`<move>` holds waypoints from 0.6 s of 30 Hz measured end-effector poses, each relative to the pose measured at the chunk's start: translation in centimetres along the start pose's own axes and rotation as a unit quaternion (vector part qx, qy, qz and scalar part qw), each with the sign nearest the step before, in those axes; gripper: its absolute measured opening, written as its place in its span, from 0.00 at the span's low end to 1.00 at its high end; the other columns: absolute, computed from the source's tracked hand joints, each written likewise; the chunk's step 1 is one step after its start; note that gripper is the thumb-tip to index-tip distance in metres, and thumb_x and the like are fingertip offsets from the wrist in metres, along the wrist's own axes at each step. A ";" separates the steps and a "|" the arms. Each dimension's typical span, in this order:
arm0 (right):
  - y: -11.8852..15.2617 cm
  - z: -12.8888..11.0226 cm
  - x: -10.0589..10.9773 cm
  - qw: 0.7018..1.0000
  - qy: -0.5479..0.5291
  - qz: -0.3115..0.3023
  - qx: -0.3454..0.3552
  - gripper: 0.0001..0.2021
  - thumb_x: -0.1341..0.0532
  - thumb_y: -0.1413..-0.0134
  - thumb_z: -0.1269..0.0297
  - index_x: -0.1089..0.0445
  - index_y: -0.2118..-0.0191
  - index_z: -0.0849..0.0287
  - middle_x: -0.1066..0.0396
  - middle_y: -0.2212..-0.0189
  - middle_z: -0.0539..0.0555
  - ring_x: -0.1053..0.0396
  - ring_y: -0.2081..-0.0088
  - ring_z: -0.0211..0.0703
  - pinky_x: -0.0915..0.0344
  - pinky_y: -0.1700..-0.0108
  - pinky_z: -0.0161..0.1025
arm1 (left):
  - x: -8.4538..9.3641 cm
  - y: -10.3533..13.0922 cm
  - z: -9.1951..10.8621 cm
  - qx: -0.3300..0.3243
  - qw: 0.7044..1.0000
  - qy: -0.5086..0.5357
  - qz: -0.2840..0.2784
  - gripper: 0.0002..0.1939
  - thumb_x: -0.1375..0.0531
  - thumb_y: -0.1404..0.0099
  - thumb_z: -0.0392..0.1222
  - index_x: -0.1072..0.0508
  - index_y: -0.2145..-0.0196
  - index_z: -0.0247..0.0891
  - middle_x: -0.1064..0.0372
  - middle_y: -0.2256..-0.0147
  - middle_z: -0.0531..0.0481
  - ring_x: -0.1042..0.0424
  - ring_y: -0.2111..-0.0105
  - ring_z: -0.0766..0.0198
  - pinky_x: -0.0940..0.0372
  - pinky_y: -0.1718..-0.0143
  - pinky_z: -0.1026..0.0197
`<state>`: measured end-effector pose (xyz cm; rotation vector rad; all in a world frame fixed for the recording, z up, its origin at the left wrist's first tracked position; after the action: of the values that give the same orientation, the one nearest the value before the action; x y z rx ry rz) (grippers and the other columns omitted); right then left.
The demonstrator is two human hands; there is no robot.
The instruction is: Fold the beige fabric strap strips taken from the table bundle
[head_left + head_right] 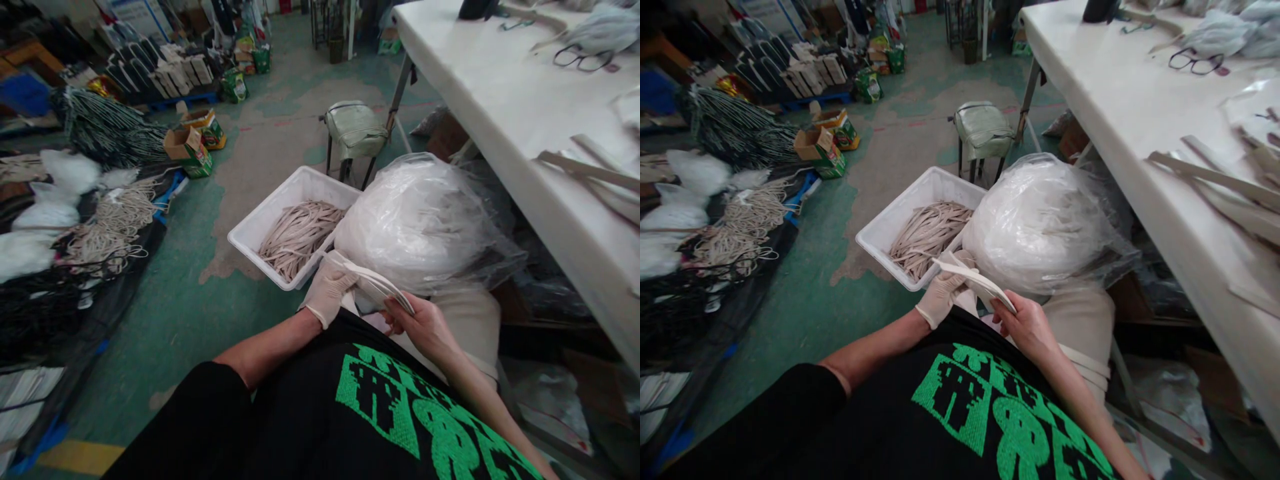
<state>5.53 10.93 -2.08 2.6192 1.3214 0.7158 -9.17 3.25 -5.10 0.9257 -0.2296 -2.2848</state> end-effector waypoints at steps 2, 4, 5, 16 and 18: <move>0.1 0.1 -0.2 1.000 -0.026 -0.011 -0.006 0.28 0.46 0.42 0.34 0.32 0.72 0.57 0.31 0.80 0.51 0.33 0.79 0.39 0.34 0.74 0.37 | 0.9 -0.7 2.2 -0.033 0.999 -0.037 0.002 0.19 0.23 0.56 0.49 0.19 0.70 0.35 0.21 0.67 0.48 0.24 0.61 0.58 0.33 0.51 0.56; 0.4 0.3 -0.3 0.999 -0.037 -0.025 -0.009 0.28 0.46 0.43 0.33 0.32 0.72 0.57 0.31 0.79 0.50 0.34 0.79 0.39 0.35 0.74 0.36 | 1.6 -1.0 3.3 -0.045 0.997 -0.064 0.003 0.16 0.23 0.55 0.48 0.19 0.72 0.35 0.21 0.69 0.47 0.24 0.61 0.57 0.33 0.51 0.55; 0.5 0.5 -0.3 0.999 -0.040 -0.029 -0.011 0.28 0.46 0.43 0.33 0.32 0.71 0.57 0.31 0.79 0.50 0.34 0.79 0.38 0.36 0.75 0.36 | 1.9 -1.1 3.4 -0.047 0.997 -0.066 0.007 0.16 0.23 0.55 0.48 0.19 0.73 0.35 0.21 0.69 0.47 0.24 0.61 0.56 0.32 0.51 0.55; -0.5 0.9 -0.9 0.996 0.084 -0.011 -0.002 0.26 0.48 0.39 0.37 0.36 0.76 0.55 0.32 0.83 0.50 0.35 0.81 0.39 0.39 0.77 0.35 | 0.7 -0.1 -3.4 0.044 0.999 0.025 -0.013 0.23 0.23 0.56 0.52 0.20 0.68 0.32 0.22 0.68 0.47 0.25 0.65 0.61 0.31 0.55 0.56; -1.0 0.9 -1.2 0.996 0.082 -0.021 -0.009 0.26 0.48 0.40 0.38 0.35 0.76 0.55 0.32 0.83 0.49 0.34 0.81 0.40 0.38 0.77 0.35 | 0.6 -0.1 -3.9 0.066 0.997 0.030 -0.016 0.23 0.23 0.58 0.52 0.20 0.70 0.32 0.23 0.69 0.47 0.26 0.67 0.62 0.32 0.56 0.56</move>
<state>4.63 10.68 -3.57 2.5575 1.3983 0.9495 -6.89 3.24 -8.30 1.0692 -0.3453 -2.2891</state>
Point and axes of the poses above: each hand's wrist, its own y-axis away from the middle knuckle, its own x-axis out of the back of the hand, z = x × y, the point moved 10 cm from there along -y, towards the middle knuckle
